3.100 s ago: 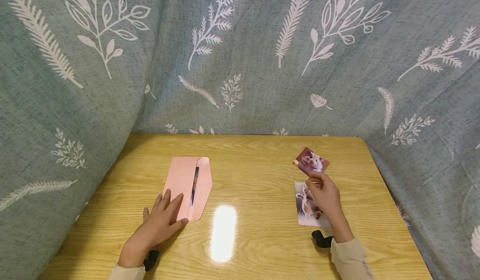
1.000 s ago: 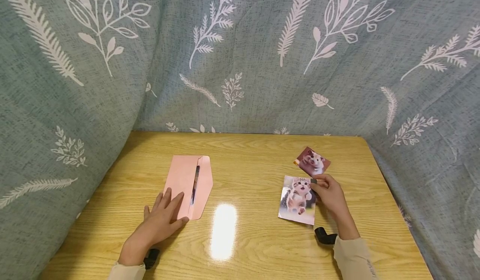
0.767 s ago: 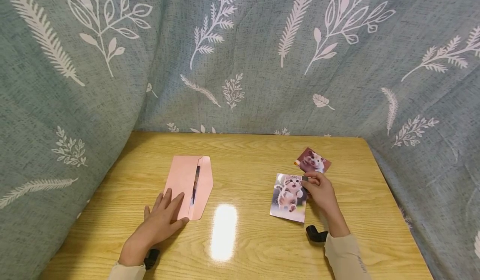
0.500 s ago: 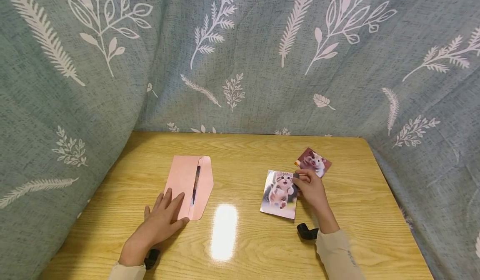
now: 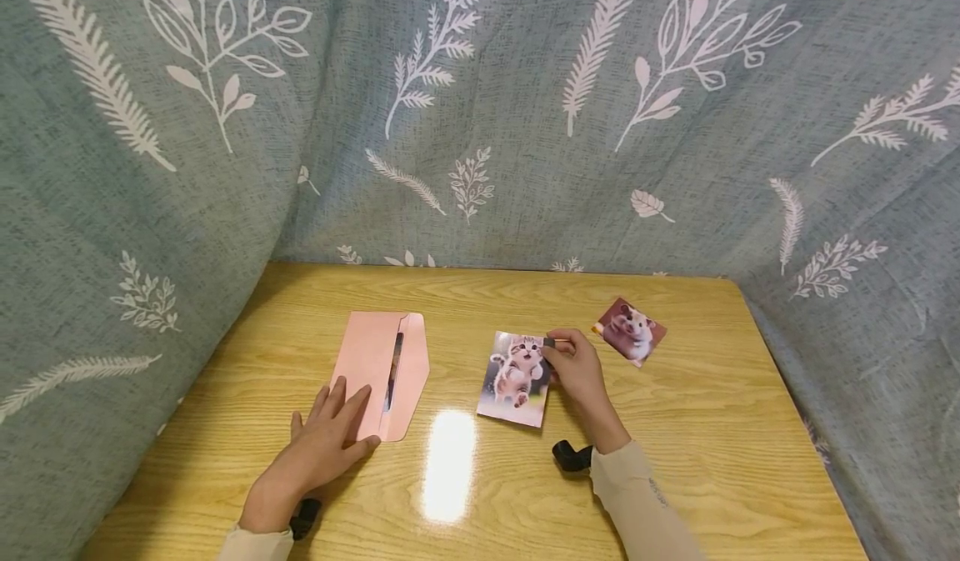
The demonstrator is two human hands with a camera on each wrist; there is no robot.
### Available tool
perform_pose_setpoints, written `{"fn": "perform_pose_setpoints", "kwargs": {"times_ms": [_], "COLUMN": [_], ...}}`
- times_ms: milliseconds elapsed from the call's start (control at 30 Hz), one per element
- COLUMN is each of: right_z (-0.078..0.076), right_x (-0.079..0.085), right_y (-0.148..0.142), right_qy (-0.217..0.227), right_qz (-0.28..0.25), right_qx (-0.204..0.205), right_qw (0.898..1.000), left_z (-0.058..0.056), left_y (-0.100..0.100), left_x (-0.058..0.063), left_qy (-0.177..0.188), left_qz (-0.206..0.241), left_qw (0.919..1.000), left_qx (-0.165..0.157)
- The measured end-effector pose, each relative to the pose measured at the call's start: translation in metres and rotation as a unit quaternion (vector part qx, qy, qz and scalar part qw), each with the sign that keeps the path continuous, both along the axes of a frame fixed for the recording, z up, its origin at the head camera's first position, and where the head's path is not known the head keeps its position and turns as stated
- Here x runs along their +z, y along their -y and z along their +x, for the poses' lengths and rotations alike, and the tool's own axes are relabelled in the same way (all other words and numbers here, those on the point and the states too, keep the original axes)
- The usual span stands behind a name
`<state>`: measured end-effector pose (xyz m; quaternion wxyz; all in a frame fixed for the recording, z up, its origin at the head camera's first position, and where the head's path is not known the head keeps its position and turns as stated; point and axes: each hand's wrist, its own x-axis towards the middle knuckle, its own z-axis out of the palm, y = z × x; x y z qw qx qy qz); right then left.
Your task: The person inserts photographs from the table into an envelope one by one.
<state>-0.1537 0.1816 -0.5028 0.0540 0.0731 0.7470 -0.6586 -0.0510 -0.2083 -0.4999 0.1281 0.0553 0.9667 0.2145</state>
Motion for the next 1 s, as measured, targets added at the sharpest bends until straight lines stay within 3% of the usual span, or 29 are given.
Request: {"fn": "perform_pose_setpoints", "kwargs": {"times_ms": [233,1000], "right_z": [-0.009,-0.037], "right_x": [0.007,-0.008], "right_y": [0.031,0.101], "right_qy": [0.005,-0.018], "right_qz": [-0.042,-0.092], "right_qx": [0.001,-0.013], "right_qw": [0.999,0.996], "left_z": [0.0,0.001], "left_y": [0.0,0.0], "left_x": [0.0,0.002], "left_qy": [-0.003,-0.008], "left_qz": [-0.002,0.002], "left_qw": [1.0,1.0], "left_qx": [-0.001,0.0]}}
